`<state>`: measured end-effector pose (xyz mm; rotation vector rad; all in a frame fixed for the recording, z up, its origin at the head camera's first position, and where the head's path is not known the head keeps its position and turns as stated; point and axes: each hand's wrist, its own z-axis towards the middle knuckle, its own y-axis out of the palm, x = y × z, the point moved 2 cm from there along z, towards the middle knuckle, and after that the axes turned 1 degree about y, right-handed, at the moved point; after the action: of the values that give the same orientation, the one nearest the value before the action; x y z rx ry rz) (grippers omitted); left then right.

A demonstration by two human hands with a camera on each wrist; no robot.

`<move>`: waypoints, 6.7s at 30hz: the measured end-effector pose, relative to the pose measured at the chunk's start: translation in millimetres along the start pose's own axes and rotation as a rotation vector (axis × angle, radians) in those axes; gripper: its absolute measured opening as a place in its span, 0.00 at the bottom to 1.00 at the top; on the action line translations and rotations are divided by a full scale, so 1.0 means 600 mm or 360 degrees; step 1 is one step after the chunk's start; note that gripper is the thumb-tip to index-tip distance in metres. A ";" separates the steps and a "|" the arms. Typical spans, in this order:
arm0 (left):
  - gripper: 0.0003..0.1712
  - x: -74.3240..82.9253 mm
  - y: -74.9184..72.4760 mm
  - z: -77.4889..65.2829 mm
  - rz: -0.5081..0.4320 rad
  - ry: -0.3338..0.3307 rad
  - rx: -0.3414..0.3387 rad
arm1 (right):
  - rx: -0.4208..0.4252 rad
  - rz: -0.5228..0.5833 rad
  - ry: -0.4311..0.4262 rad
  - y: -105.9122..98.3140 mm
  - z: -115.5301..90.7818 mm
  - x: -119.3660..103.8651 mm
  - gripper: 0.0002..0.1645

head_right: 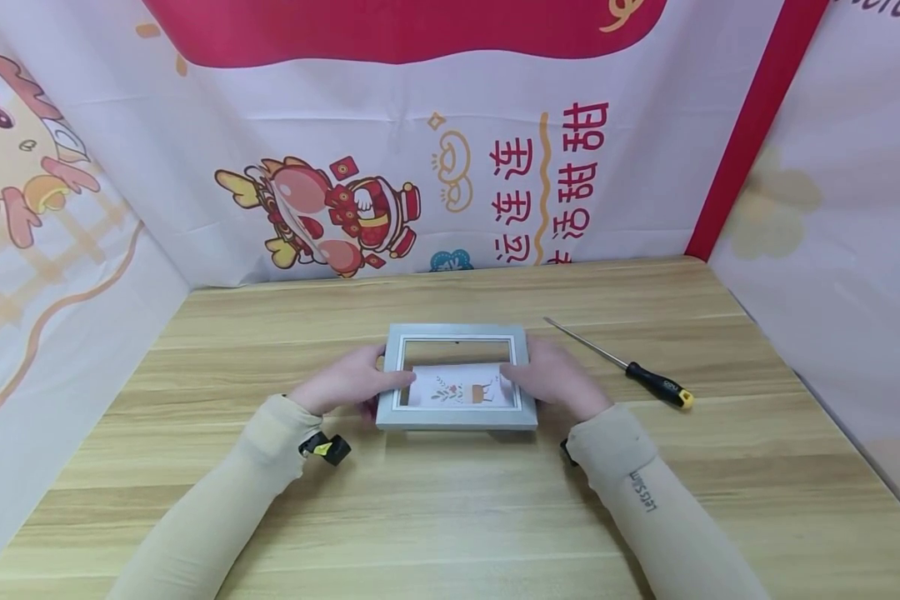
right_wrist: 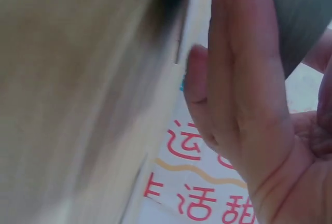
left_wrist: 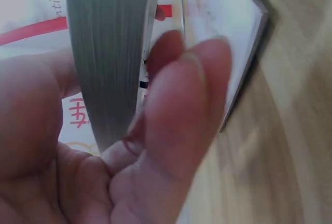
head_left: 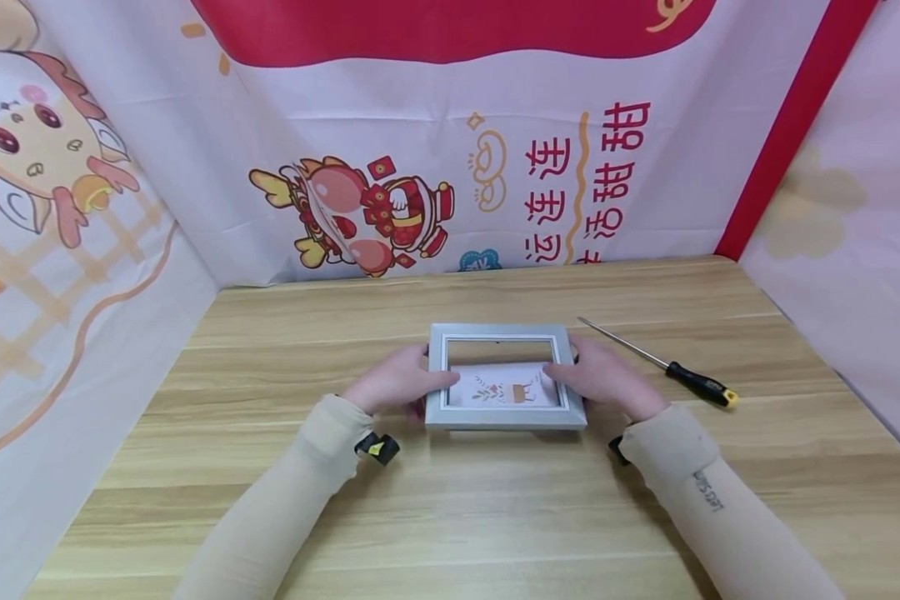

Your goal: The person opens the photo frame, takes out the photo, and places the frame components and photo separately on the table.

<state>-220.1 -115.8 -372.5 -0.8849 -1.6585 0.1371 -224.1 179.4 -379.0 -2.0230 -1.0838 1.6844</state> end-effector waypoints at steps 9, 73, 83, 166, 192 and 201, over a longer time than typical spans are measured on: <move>0.35 0.018 -0.032 -0.006 -0.0012 0.0107 0.0171 | 0.0082 0.0298 -0.0064 -0.041 -0.023 -0.035 0.54; 0.23 0.026 -0.072 -0.023 0.0444 0.0226 0.0344 | 0.0129 -0.0404 -0.0012 -0.029 0.106 -0.071 0.14; 0.17 0.022 -0.026 -0.007 0.0616 0.0311 0.0165 | 0.0065 -0.0461 0.0250 -0.010 0.169 -0.054 0.14; 0.22 0.082 -0.074 -0.072 0.1196 0.0954 0.0829 | 0.0161 -0.0510 0.0062 -0.080 -0.034 -0.027 0.28; 0.12 -0.056 -0.092 0.033 0.1225 0.0510 0.0776 | 0.0169 -0.0561 -0.0041 -0.057 -0.037 -0.049 0.26; 0.15 -0.062 -0.074 0.046 0.1170 0.0474 0.0613 | 0.0079 -0.0644 -0.0056 -0.033 -0.034 -0.060 0.25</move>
<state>-264.7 -159.4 -386.6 -1.1113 -0.9257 0.7630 -213.2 172.2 -334.9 -1.6118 -1.3406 1.5217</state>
